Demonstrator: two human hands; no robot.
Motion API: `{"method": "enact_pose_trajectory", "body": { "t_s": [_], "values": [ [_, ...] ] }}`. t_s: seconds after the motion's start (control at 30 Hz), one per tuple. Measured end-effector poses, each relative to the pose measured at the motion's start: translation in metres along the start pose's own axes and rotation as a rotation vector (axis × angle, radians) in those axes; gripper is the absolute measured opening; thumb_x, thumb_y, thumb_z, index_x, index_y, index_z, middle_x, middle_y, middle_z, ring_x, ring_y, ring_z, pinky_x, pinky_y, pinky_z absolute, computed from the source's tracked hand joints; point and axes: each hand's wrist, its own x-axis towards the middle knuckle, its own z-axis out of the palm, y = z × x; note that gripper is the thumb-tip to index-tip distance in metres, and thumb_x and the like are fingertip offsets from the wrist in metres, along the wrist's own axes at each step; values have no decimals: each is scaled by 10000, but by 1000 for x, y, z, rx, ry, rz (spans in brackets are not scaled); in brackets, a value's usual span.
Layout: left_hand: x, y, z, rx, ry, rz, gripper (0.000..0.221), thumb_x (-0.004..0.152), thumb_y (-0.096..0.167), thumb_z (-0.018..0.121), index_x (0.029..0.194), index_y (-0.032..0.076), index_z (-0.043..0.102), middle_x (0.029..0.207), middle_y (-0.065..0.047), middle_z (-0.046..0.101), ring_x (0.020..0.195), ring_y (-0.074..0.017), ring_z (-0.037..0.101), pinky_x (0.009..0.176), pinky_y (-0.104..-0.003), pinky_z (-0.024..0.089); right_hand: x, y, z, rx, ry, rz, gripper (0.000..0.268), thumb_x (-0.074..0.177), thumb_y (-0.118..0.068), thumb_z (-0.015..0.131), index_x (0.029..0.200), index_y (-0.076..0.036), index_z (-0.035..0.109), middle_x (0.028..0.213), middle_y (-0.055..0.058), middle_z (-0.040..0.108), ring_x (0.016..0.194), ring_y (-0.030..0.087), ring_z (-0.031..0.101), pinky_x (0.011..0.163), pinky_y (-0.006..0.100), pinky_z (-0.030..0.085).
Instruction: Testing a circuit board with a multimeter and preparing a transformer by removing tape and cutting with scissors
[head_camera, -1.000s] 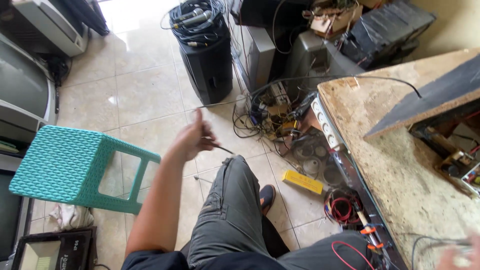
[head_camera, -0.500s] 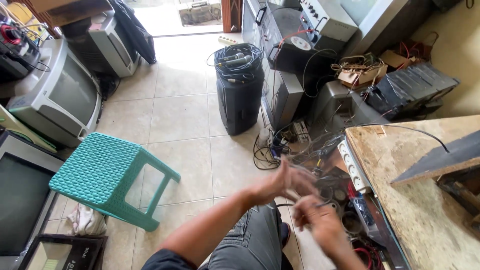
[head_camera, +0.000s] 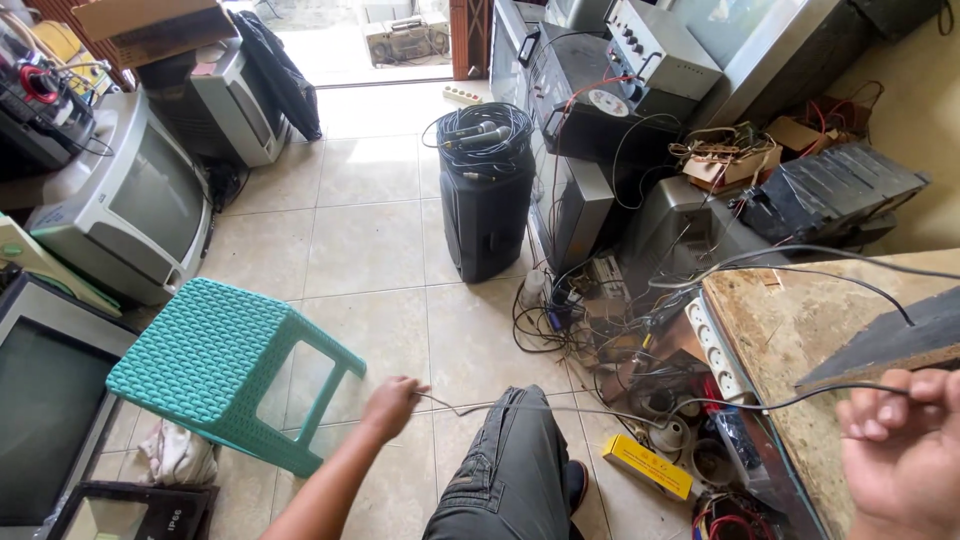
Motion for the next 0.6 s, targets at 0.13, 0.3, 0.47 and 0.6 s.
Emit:
{"method": "enact_pose_trajectory", "body": {
  "t_s": [0.13, 0.3, 0.47, 0.6],
  "values": [
    [-5, -5, -78, 143, 108, -600, 691, 891, 769, 470, 1279, 246, 702, 1479, -118, 486, 1328, -386, 525, 1117, -490, 410, -10, 81, -11, 4, 70, 178, 227, 1010, -334, 580, 813, -223, 569, 635, -71, 377, 551, 64, 386, 514, 214, 263],
    [15, 26, -185, 257, 187, -682, 655, 1068, 686, 280, 1174, 197, 703, 1198, -191, 717, 1085, -461, 699, 866, -547, 552, -59, 203, 6, -528, 67, 810, 336, 1025, -256, 667, 936, 67, 687, 746, 228, 683, 600, 280, 610, 538, 348, 466],
    [36, 105, -218, -69, 690, 173, 179, 1024, 258, 630, 1190, 217, 683, 992, -40, 730, 934, -287, 703, 818, -415, 524, -132, 271, -31, -977, -138, 840, 508, 932, -330, 676, 1412, -172, 626, 996, 17, 753, 706, 139, 709, 634, 282, 518],
    [19, 247, -239, -747, 317, 410, 430, 981, -146, 350, 1313, 71, 516, 1468, -143, 537, 1293, -309, 643, 1049, -338, 545, -181, 271, -63, -939, -163, 897, 491, 924, -353, 682, 1376, -161, 684, 974, -16, 734, 730, 131, 736, 770, 257, 530]
  ]
}}
